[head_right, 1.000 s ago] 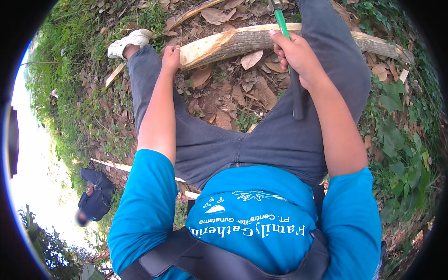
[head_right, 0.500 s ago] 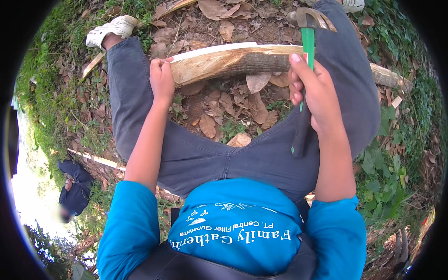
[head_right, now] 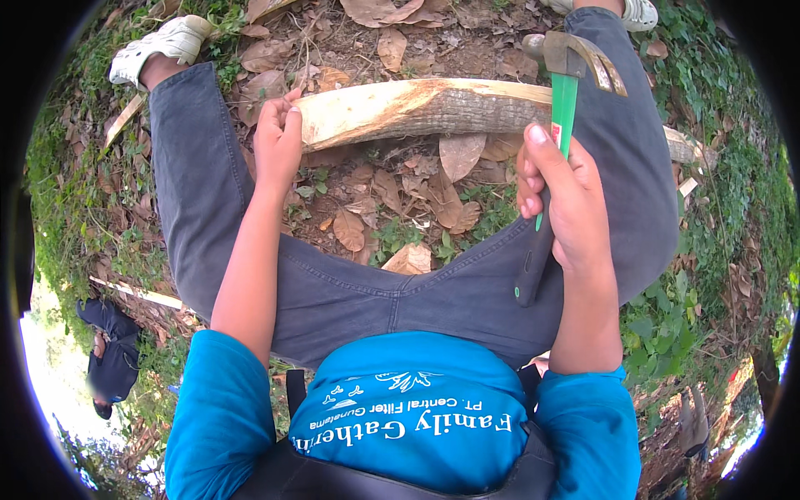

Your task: The person sits on the ground and uses a hammer to split a piece of wood. They repeatedly strike the wood to drive a split through it, occasionally adjusting the wood's position. Another person is visible in the background.

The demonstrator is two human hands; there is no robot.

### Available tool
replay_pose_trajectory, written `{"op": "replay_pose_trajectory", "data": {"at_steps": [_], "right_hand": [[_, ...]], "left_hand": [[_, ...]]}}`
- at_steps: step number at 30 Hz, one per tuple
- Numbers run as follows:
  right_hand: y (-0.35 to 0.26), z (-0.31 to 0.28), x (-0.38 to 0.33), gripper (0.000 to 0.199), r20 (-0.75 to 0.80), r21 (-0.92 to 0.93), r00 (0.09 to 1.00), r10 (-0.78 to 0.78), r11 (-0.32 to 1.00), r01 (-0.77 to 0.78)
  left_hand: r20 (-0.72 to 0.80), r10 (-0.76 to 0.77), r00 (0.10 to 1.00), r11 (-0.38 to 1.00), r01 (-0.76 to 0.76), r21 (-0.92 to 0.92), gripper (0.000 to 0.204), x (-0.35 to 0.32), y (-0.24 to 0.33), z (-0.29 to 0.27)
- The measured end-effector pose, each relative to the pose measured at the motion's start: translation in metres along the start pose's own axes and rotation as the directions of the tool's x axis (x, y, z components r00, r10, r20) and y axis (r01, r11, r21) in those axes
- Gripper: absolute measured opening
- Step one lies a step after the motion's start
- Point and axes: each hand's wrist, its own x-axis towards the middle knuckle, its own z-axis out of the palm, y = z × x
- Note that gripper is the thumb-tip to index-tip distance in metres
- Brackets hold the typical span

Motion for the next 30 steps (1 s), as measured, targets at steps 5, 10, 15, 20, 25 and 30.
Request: {"op": "replay_pose_trajectory", "data": {"at_steps": [5, 10, 15, 20, 25, 30], "right_hand": [[0.006, 0.000, 0.005, 0.034, -0.028, -0.051, 0.999, 0.020, 0.998, -0.022], [0.009, 0.003, 0.006, 0.034, -0.028, -0.049, 0.999, 0.027, 0.998, -0.028], [0.008, 0.008, 0.007, 0.034, -0.022, -0.071, 0.999, 0.030, 0.997, -0.032], [0.010, 0.006, 0.008, 0.034, -0.019, -0.097, 1.000, 0.015, 0.995, -0.017], [0.011, 0.005, 0.008, 0.034, -0.023, -0.116, 0.999, 0.022, 0.993, -0.025], [0.011, 0.003, 0.007, 0.035, -0.021, -0.123, 0.999, 0.024, 0.992, -0.027]], "left_hand": [[0.010, 0.063, 0.998, 0.955, -0.063, 0.290, 0.014, 0.015, 0.016, -0.027], [0.081, 0.208, 0.975, 0.883, -0.223, 0.414, 0.015, 0.018, 0.022, -0.043], [0.078, 0.173, 0.982, 0.919, -0.189, 0.345, 0.015, 0.017, 0.014, -0.042], [0.142, 0.189, 0.972, 0.869, -0.233, 0.437, 0.015, 0.017, 0.022, -0.045], [0.130, 0.260, 0.957, 0.864, -0.291, 0.412, 0.014, 0.016, 0.019, -0.038], [0.124, 0.241, 0.963, 0.917, -0.268, 0.297, 0.017, 0.016, 0.006, -0.028]]}}
